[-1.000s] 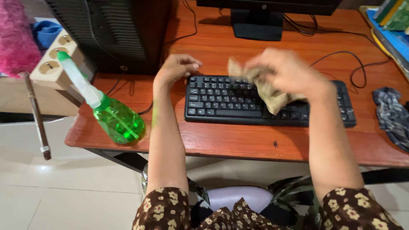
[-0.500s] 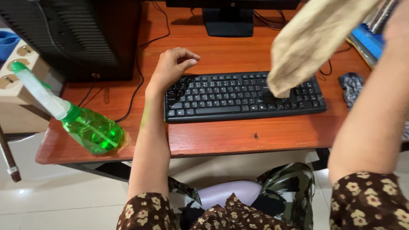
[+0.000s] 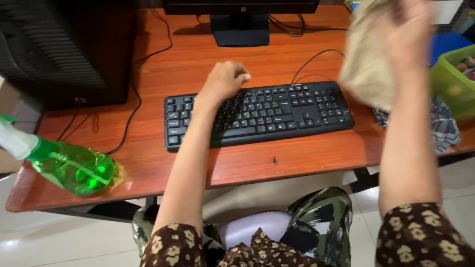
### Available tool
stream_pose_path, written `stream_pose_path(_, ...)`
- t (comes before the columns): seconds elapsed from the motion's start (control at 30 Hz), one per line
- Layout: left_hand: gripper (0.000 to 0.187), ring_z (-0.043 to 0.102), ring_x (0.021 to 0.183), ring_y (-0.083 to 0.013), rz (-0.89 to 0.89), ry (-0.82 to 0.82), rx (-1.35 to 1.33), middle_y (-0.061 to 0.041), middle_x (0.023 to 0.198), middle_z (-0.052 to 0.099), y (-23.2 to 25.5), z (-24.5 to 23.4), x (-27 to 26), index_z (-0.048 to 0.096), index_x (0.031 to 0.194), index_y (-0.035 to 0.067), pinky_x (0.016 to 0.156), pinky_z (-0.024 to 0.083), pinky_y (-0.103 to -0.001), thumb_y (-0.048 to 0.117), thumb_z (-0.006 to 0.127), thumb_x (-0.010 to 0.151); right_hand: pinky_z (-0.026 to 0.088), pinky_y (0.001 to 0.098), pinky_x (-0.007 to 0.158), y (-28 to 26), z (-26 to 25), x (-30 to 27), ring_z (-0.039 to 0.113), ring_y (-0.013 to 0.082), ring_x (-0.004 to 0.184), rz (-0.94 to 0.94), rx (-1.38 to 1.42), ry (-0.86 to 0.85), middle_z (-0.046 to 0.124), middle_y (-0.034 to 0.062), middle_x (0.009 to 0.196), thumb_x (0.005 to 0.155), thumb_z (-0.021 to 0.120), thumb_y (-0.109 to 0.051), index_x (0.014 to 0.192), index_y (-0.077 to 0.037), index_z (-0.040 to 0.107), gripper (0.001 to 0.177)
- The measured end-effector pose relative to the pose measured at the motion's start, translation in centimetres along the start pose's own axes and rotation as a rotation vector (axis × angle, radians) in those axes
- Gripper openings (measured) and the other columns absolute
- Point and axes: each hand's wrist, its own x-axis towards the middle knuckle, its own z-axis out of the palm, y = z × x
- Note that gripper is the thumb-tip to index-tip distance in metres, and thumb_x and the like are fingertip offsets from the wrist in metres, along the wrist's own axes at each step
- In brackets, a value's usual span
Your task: The person wipes down a wooden desk with a cloth and spray bottle, then places a computer keyboard onto the clean surface and wipes the individual keys.
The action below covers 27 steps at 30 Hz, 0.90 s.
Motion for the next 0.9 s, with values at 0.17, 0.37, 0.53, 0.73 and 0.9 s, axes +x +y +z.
stream_pose_path(0.17,0.025,0.071,0.096,-0.0369,0.043,0.008,0.04,-0.019,0.096,0.075,-0.2,4.1,1.1,0.079,0.099,0.009,0.087,0.055,-0.046,0.03,0.069,0.092,0.055,0.0383,0.089,1.4,5.9,-4.8,0.066,0.0229,0.099,0.081,-0.452,-0.248,0.069,0.0093,0.11,0.088,0.083,-0.013,0.112,-0.007,0.072,0.027)
stream_pose_path(0.37,0.027,0.071,0.089,-0.0371,0.084,0.038,0.049,-0.018,0.091,0.075,-0.8,5.2,0.5,0.08,0.096,0.008,0.08,0.056,-0.047,0.033,0.071,0.09,0.047,0.0441,0.097,0.5,8.7,-7.9,0.06,0.0321,0.112,-0.283,-0.431,-0.557,0.067,0.0103,0.12,0.083,0.08,-0.016,0.135,-0.015,0.069,0.053)
stream_pose_path(0.53,0.031,0.075,0.082,-0.0285,0.093,-0.01,-0.051,-0.014,0.087,0.077,-0.4,4.4,0.3,0.08,0.094,0.008,0.076,0.058,-0.04,0.037,0.079,0.082,0.047,0.0419,0.096,0.5,8.4,-9.4,0.06,0.0305,0.108,-0.338,-0.466,-0.519,0.067,0.0066,0.12,0.086,0.073,-0.006,0.126,-0.024,0.076,0.044)
stream_pose_path(0.73,0.032,0.076,0.084,-0.0261,-0.012,-0.056,-0.08,-0.014,0.088,0.078,-0.2,4.2,0.2,0.08,0.096,0.008,0.078,0.058,-0.037,0.037,0.08,0.083,0.045,0.0412,0.093,0.3,6.9,-10.2,0.062,0.0235,0.104,-0.301,-0.456,-0.618,0.069,0.0023,0.108,0.081,0.073,0.0,0.116,-0.025,0.08,0.044)
stream_pose_path(0.9,0.033,0.076,0.084,-0.0269,-0.033,-0.066,-0.069,-0.015,0.088,0.078,0.0,4.2,0.1,0.081,0.097,0.008,0.078,0.057,-0.038,0.038,0.079,0.084,0.049,0.0358,0.09,0.2,6.1,-8.7,0.064,0.0193,0.099,-0.077,-0.287,-0.655,0.069,-0.0003,0.103,0.086,0.071,-0.002,0.116,-0.025,0.078,0.038)
